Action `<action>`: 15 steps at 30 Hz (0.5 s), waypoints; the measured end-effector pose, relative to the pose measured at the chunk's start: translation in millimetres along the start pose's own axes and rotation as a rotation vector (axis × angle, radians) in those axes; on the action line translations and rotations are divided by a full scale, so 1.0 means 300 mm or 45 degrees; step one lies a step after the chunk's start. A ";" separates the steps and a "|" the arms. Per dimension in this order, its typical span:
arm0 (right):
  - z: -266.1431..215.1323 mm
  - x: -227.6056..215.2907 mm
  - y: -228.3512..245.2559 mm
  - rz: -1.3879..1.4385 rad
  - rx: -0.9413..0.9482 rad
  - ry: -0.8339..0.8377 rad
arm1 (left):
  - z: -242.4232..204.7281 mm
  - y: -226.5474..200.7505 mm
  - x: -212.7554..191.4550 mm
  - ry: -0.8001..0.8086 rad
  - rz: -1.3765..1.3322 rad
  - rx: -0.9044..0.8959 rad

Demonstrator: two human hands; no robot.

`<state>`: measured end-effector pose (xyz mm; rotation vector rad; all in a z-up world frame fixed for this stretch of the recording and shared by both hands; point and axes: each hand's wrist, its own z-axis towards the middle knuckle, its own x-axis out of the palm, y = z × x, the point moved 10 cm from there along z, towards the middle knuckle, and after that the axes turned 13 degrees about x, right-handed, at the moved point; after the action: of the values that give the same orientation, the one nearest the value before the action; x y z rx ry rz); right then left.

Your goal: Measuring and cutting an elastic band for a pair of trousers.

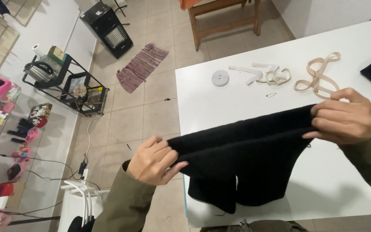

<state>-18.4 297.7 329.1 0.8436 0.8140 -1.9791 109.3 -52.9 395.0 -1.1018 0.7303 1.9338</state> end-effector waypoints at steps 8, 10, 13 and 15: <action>0.309 -0.136 0.209 0.172 -0.106 -0.128 | 0.177 -0.114 -0.051 -0.102 0.082 0.269; 0.330 -0.159 0.188 0.187 -0.071 -0.128 | 0.177 -0.107 -0.069 -0.149 0.084 0.265; 0.316 -0.155 0.151 0.211 -0.029 -0.056 | 0.166 -0.094 -0.068 -0.094 0.206 0.254; 0.279 -0.100 0.095 0.038 0.053 0.059 | 0.161 -0.048 -0.061 0.012 0.316 0.135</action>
<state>-2.7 232.1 393.6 0.9239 0.7850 -1.9625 106.4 -14.1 431.9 -0.9936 1.0031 2.0693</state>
